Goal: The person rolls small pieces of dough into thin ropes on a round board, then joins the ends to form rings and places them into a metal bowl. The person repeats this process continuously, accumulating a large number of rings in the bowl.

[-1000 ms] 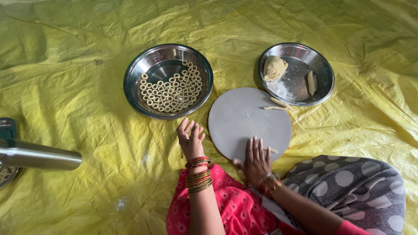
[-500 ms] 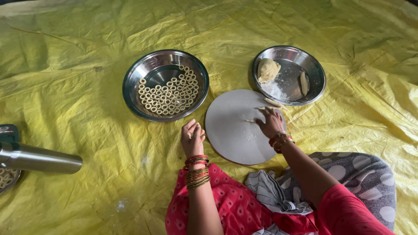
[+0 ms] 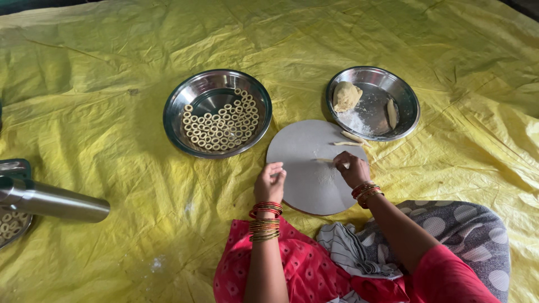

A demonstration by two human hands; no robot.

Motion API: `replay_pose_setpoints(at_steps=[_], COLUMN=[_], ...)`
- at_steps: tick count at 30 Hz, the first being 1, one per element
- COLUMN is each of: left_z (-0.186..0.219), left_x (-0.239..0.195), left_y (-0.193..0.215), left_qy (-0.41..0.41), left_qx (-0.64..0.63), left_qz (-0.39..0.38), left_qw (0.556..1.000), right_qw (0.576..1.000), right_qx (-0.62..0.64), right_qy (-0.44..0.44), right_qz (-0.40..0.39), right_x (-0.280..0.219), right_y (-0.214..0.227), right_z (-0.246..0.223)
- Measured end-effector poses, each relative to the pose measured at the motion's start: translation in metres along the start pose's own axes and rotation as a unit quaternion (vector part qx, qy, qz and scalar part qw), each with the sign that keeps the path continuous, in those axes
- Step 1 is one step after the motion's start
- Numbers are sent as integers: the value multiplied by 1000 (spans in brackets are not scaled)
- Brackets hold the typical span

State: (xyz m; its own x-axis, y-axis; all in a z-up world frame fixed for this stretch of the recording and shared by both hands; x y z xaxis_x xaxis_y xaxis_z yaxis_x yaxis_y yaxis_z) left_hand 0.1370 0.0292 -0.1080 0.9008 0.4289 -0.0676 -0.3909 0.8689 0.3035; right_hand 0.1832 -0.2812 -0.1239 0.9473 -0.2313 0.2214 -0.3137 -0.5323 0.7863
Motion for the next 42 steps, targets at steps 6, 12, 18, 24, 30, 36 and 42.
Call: replay_pose_setpoints(at_steps=[6, 12, 18, 24, 30, 36, 42], left_z=[22, -5, -10, 8, 1, 16, 40], left_x=[-21, -30, -38, -30, -25, -29, -38], left_y=[-26, -66, -62, -41, -35, -33, -21], left_qy=[-138, -36, 106, 144, 157, 117, 26], left_qx=[4, -200, -282, -381, -353, -327, -250], left_qz=[-72, -204, -263, -202, -157, -174, -157], left_qw=[988, 958, 916, 890, 909, 921, 955], right_qw=[960, 911, 866, 771, 795, 836, 816], right_qx=[243, 346, 396, 517, 496, 447, 483], right_qy=[18, 37, -229, -287, -290, -258, -266], right_qz=[-139, -220, -203, -239, -197, -184, -173], right_x=[-27, -43, -58, -99, -112, -108, -107], right_y=[16, 31, 11, -24, -26, -9, -2], right_z=[-70, -118, -87, -88, -85, -94, -89])
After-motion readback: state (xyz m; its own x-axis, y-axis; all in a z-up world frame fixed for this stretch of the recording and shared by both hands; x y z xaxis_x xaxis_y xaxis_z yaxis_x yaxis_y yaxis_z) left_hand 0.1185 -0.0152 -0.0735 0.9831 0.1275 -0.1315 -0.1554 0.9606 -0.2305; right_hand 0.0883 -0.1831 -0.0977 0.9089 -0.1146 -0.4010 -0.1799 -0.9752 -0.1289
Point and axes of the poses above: each hand's wrist, its own x-axis towards the middle knuckle, its own y-axis out of the back of the hand, z = x × y, the point moved 10 cm from there along x, towards the middle knuckle, and after that the axes turned 14 degrees about z, right-handed, at the moved point
